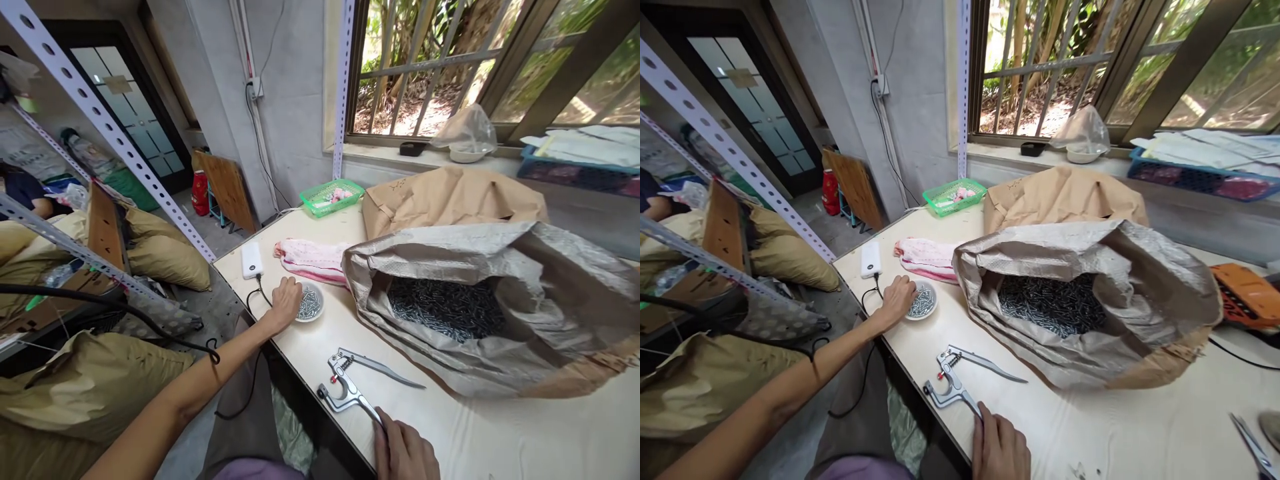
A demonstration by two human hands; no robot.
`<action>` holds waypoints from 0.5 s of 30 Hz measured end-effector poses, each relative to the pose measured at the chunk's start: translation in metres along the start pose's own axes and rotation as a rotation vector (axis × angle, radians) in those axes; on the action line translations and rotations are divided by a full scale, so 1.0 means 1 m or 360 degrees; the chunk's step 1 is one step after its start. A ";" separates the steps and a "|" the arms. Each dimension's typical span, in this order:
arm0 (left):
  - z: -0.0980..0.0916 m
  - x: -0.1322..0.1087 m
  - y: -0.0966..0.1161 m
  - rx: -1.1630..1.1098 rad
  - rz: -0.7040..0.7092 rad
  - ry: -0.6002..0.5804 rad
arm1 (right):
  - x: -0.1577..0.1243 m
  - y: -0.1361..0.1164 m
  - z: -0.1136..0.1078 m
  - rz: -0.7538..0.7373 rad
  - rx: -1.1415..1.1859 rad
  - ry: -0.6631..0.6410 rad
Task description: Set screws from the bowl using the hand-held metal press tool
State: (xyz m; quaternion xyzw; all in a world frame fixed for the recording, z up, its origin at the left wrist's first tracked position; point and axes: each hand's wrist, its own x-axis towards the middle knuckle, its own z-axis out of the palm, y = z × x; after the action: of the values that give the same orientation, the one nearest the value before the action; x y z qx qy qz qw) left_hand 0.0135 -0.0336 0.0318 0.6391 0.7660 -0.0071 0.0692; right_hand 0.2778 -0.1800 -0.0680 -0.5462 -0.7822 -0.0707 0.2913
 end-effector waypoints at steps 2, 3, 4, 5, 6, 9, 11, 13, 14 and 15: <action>0.000 0.001 -0.003 0.0019 0.0060 -0.0009 | 0.001 -0.003 -0.002 0.0007 0.0007 -0.0023; 0.000 0.001 -0.005 0.0028 0.0092 -0.0008 | 0.002 -0.004 -0.003 0.0006 0.0002 -0.0028; 0.001 0.002 -0.007 0.0038 0.0122 -0.0005 | 0.002 -0.005 -0.003 0.0007 -0.0009 -0.0027; 0.001 0.003 -0.009 0.0053 0.0148 -0.0003 | 0.002 -0.005 -0.003 0.0005 -0.0022 -0.0017; 0.002 0.004 -0.010 0.0067 0.0172 -0.0010 | 0.002 -0.005 -0.003 -0.0001 -0.0034 -0.0011; 0.002 0.006 -0.011 0.0077 0.0226 -0.0068 | 0.002 -0.003 -0.002 -0.0021 -0.0040 -0.0008; 0.000 0.009 -0.011 0.0047 0.0249 -0.0095 | 0.003 -0.001 -0.002 -0.0023 -0.0029 -0.0010; -0.003 0.011 -0.012 0.0008 0.0267 -0.0093 | 0.003 0.000 -0.002 -0.0028 -0.0025 0.0006; -0.005 0.012 -0.013 -0.0013 0.0280 -0.0091 | 0.004 0.000 -0.002 -0.0038 -0.0027 0.0016; -0.007 0.012 -0.015 -0.0029 0.0294 -0.0094 | 0.004 0.000 -0.002 -0.0046 -0.0031 0.0022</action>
State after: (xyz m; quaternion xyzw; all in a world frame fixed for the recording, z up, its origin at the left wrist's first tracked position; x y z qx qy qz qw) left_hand -0.0042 -0.0234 0.0363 0.7058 0.7015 -0.0126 0.0977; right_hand 0.2778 -0.1775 -0.0636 -0.5371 -0.7873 -0.0863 0.2904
